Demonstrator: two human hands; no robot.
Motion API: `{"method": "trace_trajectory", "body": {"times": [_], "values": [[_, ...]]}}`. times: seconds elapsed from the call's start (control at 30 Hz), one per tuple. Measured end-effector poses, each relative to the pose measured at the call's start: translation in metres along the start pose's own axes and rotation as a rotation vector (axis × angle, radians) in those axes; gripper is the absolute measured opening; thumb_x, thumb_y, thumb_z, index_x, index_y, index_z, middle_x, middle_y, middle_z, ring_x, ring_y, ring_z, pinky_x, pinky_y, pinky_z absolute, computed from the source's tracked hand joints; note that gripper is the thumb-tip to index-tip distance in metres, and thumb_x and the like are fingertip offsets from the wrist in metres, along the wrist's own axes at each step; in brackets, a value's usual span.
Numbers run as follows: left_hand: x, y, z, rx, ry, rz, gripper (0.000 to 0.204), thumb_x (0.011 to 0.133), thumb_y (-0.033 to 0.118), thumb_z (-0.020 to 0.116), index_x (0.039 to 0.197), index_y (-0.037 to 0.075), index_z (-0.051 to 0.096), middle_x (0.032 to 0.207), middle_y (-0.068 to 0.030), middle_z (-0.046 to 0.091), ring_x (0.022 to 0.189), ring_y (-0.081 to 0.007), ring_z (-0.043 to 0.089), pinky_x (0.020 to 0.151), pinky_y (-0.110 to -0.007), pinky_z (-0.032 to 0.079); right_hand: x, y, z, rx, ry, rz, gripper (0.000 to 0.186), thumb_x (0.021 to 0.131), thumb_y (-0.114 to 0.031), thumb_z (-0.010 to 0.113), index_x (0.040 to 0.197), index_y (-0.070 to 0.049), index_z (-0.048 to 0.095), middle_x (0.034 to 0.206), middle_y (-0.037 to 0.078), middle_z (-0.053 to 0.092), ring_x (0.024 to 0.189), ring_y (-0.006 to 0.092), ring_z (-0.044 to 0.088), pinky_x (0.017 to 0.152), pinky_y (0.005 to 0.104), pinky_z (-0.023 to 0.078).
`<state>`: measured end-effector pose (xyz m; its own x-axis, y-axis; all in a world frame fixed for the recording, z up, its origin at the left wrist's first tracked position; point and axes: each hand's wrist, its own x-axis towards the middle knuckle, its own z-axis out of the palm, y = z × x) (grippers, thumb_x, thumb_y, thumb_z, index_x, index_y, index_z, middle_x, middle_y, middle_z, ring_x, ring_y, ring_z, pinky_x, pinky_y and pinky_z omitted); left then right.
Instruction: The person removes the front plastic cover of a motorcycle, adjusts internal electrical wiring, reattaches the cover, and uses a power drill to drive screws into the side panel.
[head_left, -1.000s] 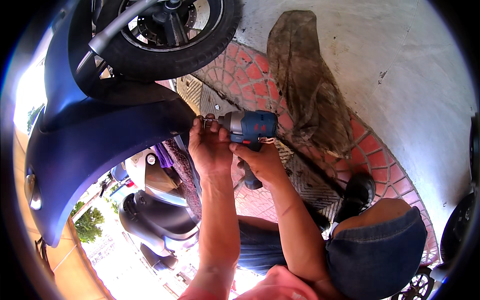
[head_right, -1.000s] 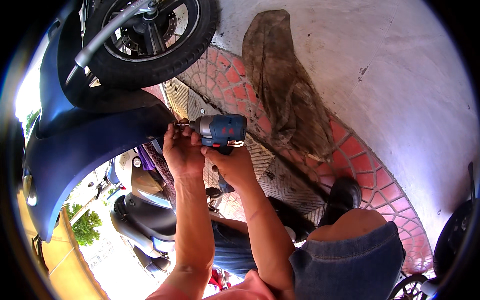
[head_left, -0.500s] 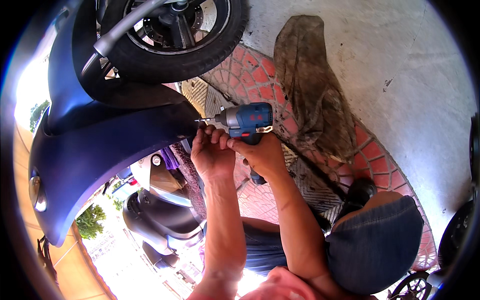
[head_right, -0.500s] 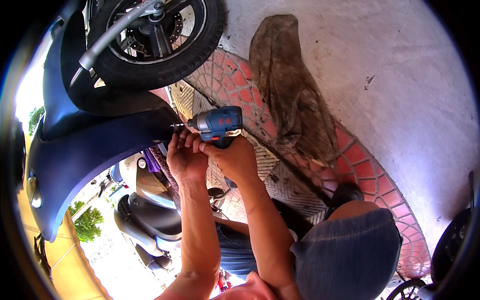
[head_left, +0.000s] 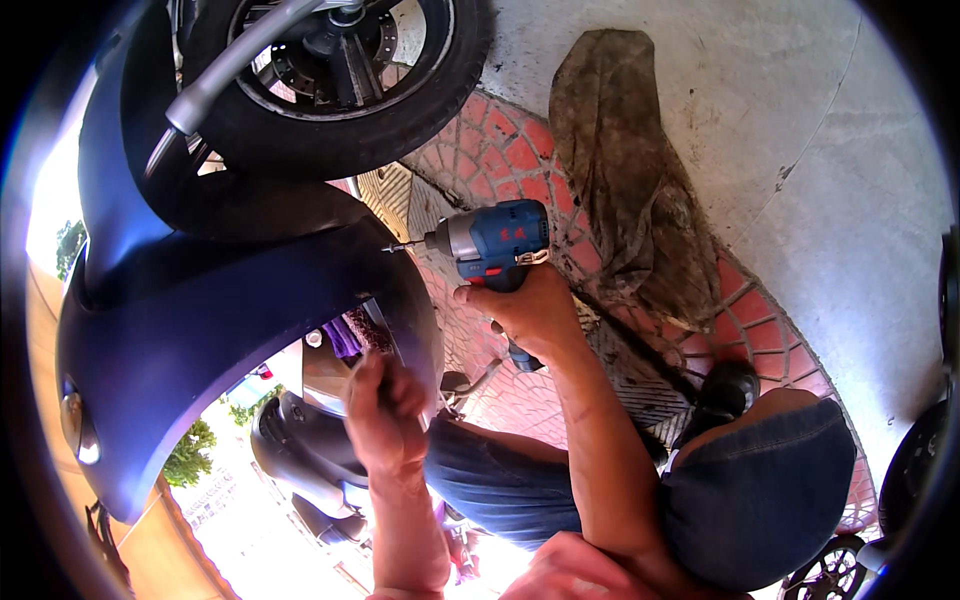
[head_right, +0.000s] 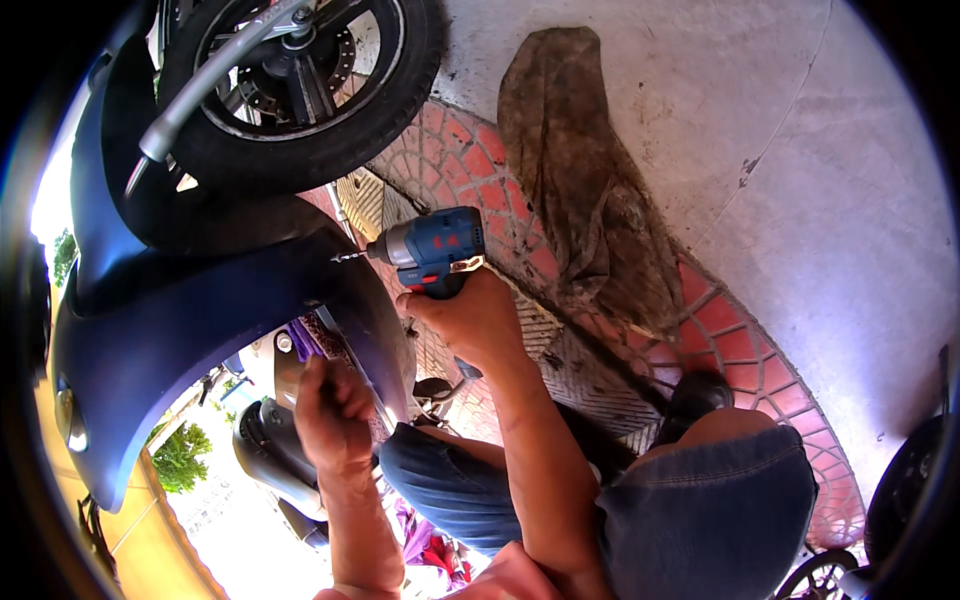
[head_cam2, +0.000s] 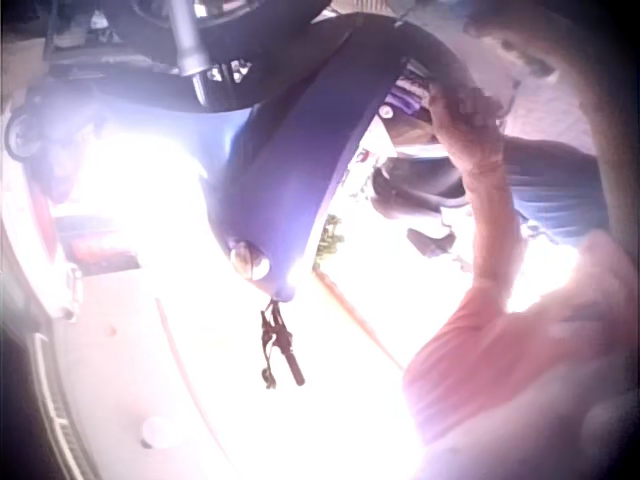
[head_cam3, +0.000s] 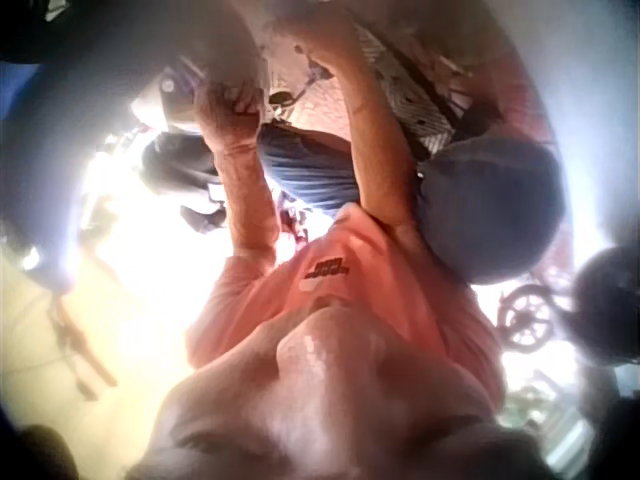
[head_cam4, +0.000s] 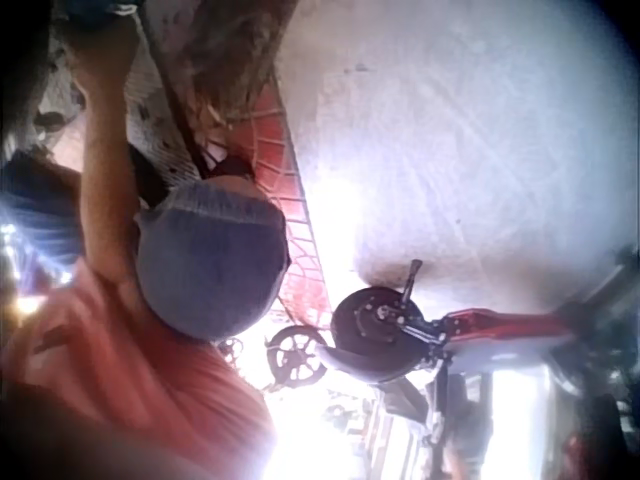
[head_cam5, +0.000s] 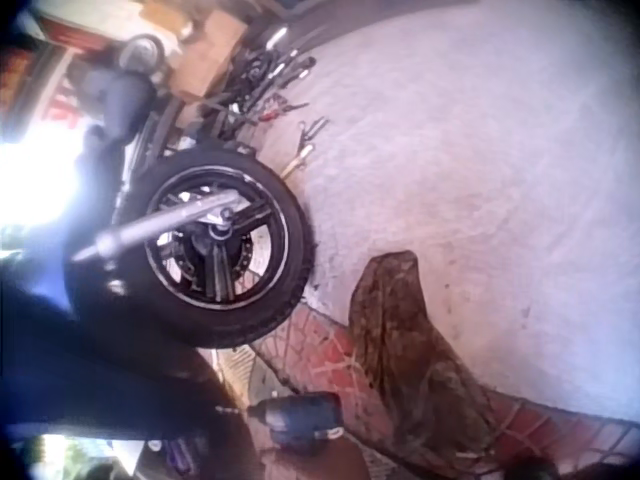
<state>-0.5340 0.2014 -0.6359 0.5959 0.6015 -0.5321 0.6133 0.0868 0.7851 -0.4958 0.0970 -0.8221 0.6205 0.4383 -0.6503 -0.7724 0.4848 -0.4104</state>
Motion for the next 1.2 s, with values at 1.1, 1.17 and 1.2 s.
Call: {"method": "trace_trajectory", "body": {"times": [1.1, 1.17, 1.2], "values": [[0.090, 0.026, 0.011, 0.969, -0.038, 0.707, 0.037, 0.093, 0.001, 0.077, 0.127, -0.005, 0.068, 0.119, -0.0103, 0.073, 0.104, -0.0199, 0.069, 0.098, -0.032, 0.052, 0.014, -0.025, -0.006, -0.290, -0.076, 0.044, 0.031, 0.075, -0.030, 0.086, 0.098, -0.010, 0.079, 0.083, 0.013, 0.078, 0.079, 0.0299, 0.077, 0.075, 0.0396, 0.058], [0.090, 0.026, 0.011, 0.975, -0.054, 0.722, 0.037, 0.092, 0.002, 0.077, 0.128, -0.005, 0.068, 0.119, -0.0104, 0.073, 0.104, -0.0199, 0.069, 0.098, -0.032, 0.052, 0.015, -0.026, -0.007, -0.283, -0.091, 0.060, 0.032, 0.075, -0.030, 0.086, 0.099, -0.010, 0.079, 0.083, 0.014, 0.078, 0.079, 0.0299, 0.077, 0.074, 0.0396, 0.058], [0.090, 0.025, 0.011, 0.967, -0.045, 0.717, 0.037, 0.092, 0.002, 0.077, 0.128, -0.005, 0.068, 0.119, -0.0105, 0.073, 0.104, -0.0199, 0.069, 0.099, -0.032, 0.052, 0.016, -0.026, -0.007, -0.276, -0.092, 0.062, 0.032, 0.075, -0.030, 0.086, 0.099, -0.009, 0.079, 0.083, 0.014, 0.078, 0.079, 0.0298, 0.077, 0.074, 0.0395, 0.058]]}}
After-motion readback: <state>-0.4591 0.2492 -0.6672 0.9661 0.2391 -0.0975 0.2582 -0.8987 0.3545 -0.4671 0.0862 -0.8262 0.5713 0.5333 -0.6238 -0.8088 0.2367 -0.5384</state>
